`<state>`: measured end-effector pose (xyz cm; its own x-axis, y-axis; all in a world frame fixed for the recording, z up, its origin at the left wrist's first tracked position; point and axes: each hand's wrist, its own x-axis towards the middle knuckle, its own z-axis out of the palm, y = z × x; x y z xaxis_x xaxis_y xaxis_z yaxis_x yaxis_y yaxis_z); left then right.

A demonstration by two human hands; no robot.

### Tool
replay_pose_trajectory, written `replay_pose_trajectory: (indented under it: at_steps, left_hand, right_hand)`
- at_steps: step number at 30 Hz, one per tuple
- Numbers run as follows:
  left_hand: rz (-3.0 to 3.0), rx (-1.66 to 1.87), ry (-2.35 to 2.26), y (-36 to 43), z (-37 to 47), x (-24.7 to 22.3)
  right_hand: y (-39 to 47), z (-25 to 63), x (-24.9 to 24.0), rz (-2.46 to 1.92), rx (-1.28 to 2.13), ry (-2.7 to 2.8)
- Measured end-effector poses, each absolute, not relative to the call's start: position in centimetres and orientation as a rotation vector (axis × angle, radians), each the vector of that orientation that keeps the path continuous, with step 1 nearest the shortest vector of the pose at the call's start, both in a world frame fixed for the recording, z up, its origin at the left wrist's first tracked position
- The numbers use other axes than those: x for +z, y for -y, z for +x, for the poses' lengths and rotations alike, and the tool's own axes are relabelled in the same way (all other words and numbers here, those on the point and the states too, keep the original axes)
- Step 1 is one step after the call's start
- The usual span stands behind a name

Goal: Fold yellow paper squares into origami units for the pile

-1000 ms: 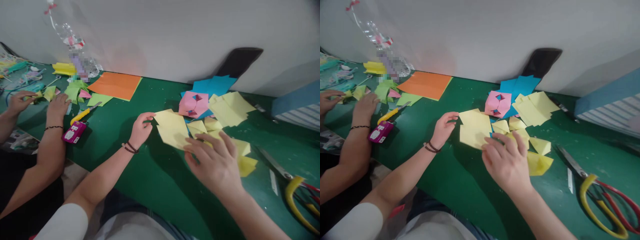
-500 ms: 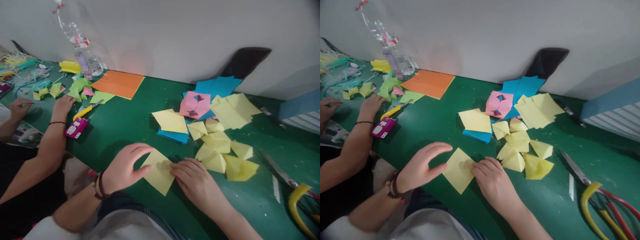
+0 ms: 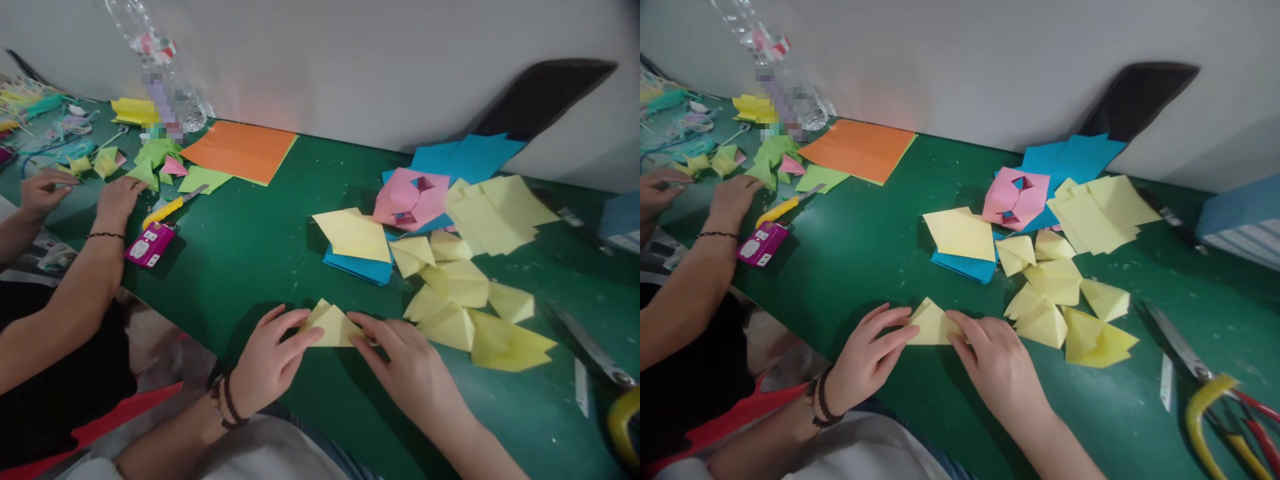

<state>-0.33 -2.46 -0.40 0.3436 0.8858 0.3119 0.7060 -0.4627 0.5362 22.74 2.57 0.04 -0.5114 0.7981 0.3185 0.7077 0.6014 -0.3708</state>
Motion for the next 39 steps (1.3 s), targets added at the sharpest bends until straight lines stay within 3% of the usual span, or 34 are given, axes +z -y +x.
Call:
replay_pose_trajectory:
  at_steps: [13, 39]
  left_hand:
    - [2.337, 0.582, -1.357, 2.2, -0.2, -0.5]
    - [2.279, 0.593, -1.418, 2.1, 0.0, -0.2]
  right_hand:
    - [-3.2, 22.1, -0.4, -1.099, 0.232, 2.444]
    - [-3.1, 21.6, -0.2, -1.153, 0.088, 2.482]
